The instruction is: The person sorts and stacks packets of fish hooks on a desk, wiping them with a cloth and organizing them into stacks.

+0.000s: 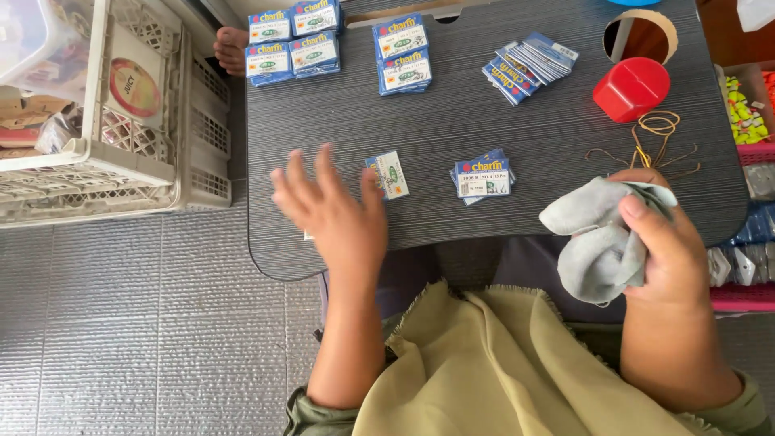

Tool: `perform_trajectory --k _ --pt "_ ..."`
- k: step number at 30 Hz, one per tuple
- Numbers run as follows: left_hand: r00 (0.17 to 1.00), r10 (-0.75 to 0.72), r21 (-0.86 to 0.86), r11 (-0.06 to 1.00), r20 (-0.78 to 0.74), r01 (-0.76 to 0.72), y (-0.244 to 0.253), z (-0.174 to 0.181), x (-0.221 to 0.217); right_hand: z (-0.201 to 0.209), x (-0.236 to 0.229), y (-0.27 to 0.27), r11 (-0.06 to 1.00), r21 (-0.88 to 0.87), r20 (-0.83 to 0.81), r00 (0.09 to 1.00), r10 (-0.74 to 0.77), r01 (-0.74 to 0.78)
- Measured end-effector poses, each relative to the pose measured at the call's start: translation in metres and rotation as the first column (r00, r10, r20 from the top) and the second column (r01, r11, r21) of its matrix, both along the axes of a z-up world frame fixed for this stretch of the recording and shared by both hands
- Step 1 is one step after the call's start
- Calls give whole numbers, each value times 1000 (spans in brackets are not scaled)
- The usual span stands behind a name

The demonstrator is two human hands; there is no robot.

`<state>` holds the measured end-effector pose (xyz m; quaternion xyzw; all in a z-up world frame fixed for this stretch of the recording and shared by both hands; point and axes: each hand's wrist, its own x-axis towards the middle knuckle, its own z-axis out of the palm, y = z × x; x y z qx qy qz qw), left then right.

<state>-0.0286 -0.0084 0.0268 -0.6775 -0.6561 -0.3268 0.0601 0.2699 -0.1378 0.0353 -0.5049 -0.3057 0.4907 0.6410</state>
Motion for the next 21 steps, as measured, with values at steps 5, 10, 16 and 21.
perform_trajectory --k 5,10,16,21 --pt "876 -482 -169 864 -7 474 4 -5 56 -5 2 2 999 -27 71 997 -17 19" --pt "851 -523 -243 820 49 518 7 -12 66 -10 14 -1 993 -45 88 990 -109 114" --pt "801 -545 -151 795 247 587 -4 -1 64 -17 25 0 985 -12 46 984 -172 172" --pt "426 -210 -199 651 880 732 -21 41 73 -19 3 1 949 -6 164 936 -311 316"
